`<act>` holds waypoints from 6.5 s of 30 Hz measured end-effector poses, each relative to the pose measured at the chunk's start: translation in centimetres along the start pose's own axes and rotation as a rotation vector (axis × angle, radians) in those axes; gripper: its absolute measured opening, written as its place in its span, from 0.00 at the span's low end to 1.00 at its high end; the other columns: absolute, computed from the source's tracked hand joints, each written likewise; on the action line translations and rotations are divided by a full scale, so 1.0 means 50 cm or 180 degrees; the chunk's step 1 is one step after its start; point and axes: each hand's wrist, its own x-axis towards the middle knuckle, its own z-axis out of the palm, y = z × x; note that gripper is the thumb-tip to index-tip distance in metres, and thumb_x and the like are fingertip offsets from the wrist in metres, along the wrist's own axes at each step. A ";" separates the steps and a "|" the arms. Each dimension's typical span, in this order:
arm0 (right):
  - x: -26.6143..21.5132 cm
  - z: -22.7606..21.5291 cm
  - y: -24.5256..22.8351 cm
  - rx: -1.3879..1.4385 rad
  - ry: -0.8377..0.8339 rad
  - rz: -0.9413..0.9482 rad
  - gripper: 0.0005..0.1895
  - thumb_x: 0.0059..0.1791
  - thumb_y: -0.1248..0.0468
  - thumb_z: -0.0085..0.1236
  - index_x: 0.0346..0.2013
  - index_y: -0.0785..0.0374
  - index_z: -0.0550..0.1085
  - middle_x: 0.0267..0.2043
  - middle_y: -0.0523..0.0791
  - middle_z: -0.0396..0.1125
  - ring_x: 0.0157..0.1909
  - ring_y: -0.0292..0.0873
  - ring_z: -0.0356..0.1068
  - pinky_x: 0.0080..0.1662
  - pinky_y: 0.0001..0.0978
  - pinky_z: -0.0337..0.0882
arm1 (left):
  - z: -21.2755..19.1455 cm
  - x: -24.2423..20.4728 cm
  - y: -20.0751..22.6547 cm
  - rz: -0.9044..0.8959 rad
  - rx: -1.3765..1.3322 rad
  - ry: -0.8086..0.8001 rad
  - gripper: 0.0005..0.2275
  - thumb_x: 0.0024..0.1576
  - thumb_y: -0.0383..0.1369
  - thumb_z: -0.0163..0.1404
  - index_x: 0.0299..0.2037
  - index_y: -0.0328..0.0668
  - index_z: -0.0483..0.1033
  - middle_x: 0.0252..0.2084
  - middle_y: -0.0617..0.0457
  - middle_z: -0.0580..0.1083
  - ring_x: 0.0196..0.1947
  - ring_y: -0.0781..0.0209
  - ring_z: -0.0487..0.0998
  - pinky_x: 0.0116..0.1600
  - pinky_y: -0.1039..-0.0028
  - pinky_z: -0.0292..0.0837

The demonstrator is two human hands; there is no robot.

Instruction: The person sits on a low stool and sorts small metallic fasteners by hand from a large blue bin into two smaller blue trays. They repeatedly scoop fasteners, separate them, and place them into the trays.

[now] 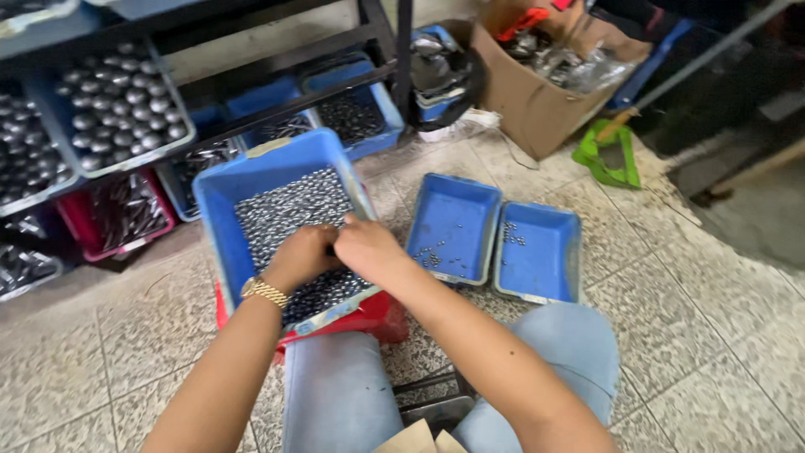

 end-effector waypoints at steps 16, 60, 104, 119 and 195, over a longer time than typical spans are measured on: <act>-0.036 0.028 -0.025 0.0968 0.0028 0.0988 0.08 0.46 0.55 0.48 0.24 0.51 0.67 0.27 0.37 0.60 0.46 0.41 0.65 0.36 0.37 0.75 | 0.072 0.019 -0.030 -0.0019 0.1247 0.0138 0.15 0.48 0.44 0.56 0.38 0.42 0.79 0.36 0.49 0.77 0.41 0.45 0.83 0.41 0.57 0.79; -0.338 -0.070 0.309 0.1788 0.1045 0.2884 0.11 0.43 0.73 0.66 0.38 0.57 0.83 0.37 0.46 0.74 0.36 0.46 0.77 0.39 0.30 0.78 | -0.019 0.005 0.074 -0.0260 -0.1286 0.0465 0.10 0.46 0.32 0.63 0.37 0.42 0.82 0.31 0.47 0.82 0.36 0.53 0.85 0.44 0.69 0.78; -0.391 -0.232 0.324 0.2589 0.1836 0.2703 0.07 0.47 0.77 0.65 0.39 0.70 0.79 0.41 0.51 0.70 0.38 0.43 0.74 0.43 0.34 0.78 | 0.061 0.197 0.363 0.0407 -0.3511 -0.0088 0.14 0.59 0.25 0.53 0.54 0.38 0.79 0.47 0.39 0.81 0.44 0.57 0.83 0.44 0.76 0.79; -0.709 -0.105 0.526 0.0656 0.0263 0.3988 0.09 0.42 0.68 0.61 0.35 0.57 0.82 0.33 0.46 0.71 0.40 0.53 0.77 0.46 0.40 0.75 | 0.060 0.214 0.325 -0.0148 -0.4051 0.0376 0.12 0.55 0.25 0.52 0.49 0.38 0.81 0.36 0.50 0.82 0.32 0.73 0.80 0.30 0.92 0.71; -0.003 0.120 -0.071 0.0490 -0.1040 0.1376 0.16 0.47 0.68 0.46 0.19 0.56 0.79 0.18 0.45 0.71 0.27 0.48 0.75 0.26 0.44 0.69 | -0.042 -0.020 0.104 -0.1258 0.0389 -0.0413 0.09 0.54 0.27 0.51 0.38 0.42 0.87 0.36 0.37 0.82 0.44 0.33 0.83 0.47 0.51 0.80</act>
